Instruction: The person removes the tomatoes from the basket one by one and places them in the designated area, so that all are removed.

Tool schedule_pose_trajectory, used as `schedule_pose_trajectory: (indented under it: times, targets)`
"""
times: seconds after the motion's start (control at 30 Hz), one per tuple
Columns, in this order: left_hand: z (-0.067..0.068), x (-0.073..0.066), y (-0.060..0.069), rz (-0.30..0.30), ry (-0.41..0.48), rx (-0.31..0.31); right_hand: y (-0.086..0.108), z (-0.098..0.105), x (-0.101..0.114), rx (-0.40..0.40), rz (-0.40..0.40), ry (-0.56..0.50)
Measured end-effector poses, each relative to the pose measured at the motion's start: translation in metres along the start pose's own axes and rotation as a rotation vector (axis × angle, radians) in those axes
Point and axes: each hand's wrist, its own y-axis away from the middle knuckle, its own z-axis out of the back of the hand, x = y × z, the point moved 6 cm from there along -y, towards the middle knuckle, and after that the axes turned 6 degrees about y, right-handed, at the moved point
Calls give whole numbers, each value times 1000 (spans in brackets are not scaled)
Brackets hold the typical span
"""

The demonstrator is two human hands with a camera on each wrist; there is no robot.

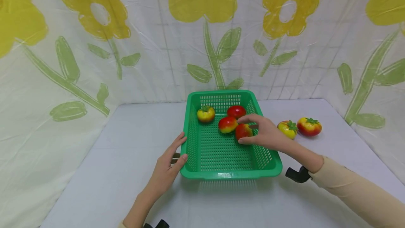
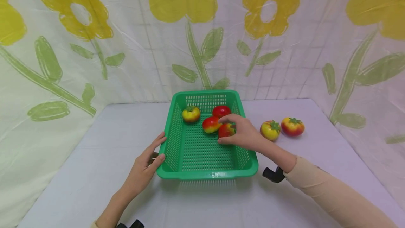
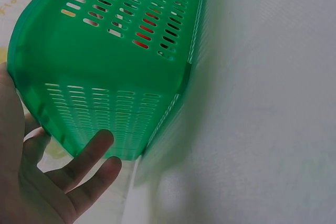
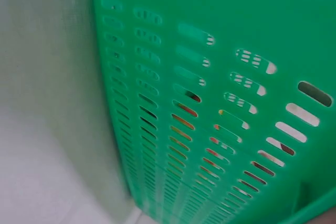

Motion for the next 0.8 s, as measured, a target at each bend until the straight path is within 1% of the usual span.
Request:
schedule_pose_trajectory:
  times: [0.1, 0.2, 0.33, 0.47, 0.77, 0.8]
  targets:
    - [0, 0, 0, -4, -13, 5, -3, -1, -1, 12, -23, 8]
    - [0, 0, -1, -10, -14, 12, -5, -2, -3, 25, -58, -10]
    - [-1, 0, -1, -17, -4, 21, -9, -5, -3, 46, -80, -40]
    - [-1, 0, -1, -11, -6, 14, -9, -6, -4, 55, -82, -45]
    - [0, -3, 0, -26, -9, -8, -15, -9, -2, 92, -17, -6]
    - [1, -9, 0, -22, -6, -8, -16, -10, -2, 95, -13, 4]
